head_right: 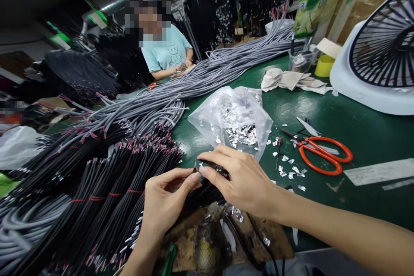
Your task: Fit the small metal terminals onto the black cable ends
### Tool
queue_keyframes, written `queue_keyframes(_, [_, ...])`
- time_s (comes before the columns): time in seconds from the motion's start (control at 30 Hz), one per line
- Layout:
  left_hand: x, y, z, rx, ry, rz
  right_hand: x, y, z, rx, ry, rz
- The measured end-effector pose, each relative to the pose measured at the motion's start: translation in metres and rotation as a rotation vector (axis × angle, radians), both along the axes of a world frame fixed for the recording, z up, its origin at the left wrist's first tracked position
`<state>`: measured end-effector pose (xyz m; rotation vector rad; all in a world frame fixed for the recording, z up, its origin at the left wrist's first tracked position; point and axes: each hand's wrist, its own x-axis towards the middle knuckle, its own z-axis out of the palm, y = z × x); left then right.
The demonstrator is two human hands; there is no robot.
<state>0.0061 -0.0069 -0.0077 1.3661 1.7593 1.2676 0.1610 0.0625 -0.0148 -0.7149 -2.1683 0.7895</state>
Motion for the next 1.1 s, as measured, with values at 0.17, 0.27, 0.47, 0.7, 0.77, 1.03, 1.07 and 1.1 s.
queue_keyframes(0.17, [0.0, -0.001, -0.001, 0.017, 0.049, 0.023, 0.0, 0.0, -0.005, 0.023, 0.015, 0.024])
queue_keyframes(0.27, [0.0, -0.001, -0.001, 0.042, 0.072, 0.03, 0.0, -0.001, -0.005, 0.027, 0.016, 0.03])
queue_keyframes(0.47, [-0.003, -0.001, 0.0, 0.026, -0.015, -0.07, 0.001, 0.003, -0.002, -0.002, 0.009, 0.018])
queue_keyframes(0.7, [-0.002, -0.001, 0.004, 0.014, -0.115, -0.083, 0.006, 0.013, 0.001, -0.037, 0.004, -0.057])
queue_keyframes(0.77, [-0.002, -0.001, 0.004, 0.007, -0.11, -0.102, 0.004, 0.01, 0.002, -0.073, 0.063, -0.004])
queue_keyframes(1.03, [0.0, -0.002, 0.007, -0.127, -0.192, -0.326, -0.002, 0.01, -0.001, -0.125, 0.263, 0.176])
queue_keyframes(1.07, [0.001, -0.002, 0.008, -0.146, -0.206, -0.315, -0.003, 0.01, -0.001, -0.134, 0.25, 0.162])
queue_keyframes(1.1, [0.002, -0.002, 0.008, -0.162, -0.212, -0.292, -0.004, 0.009, -0.002, -0.154, 0.233, 0.142])
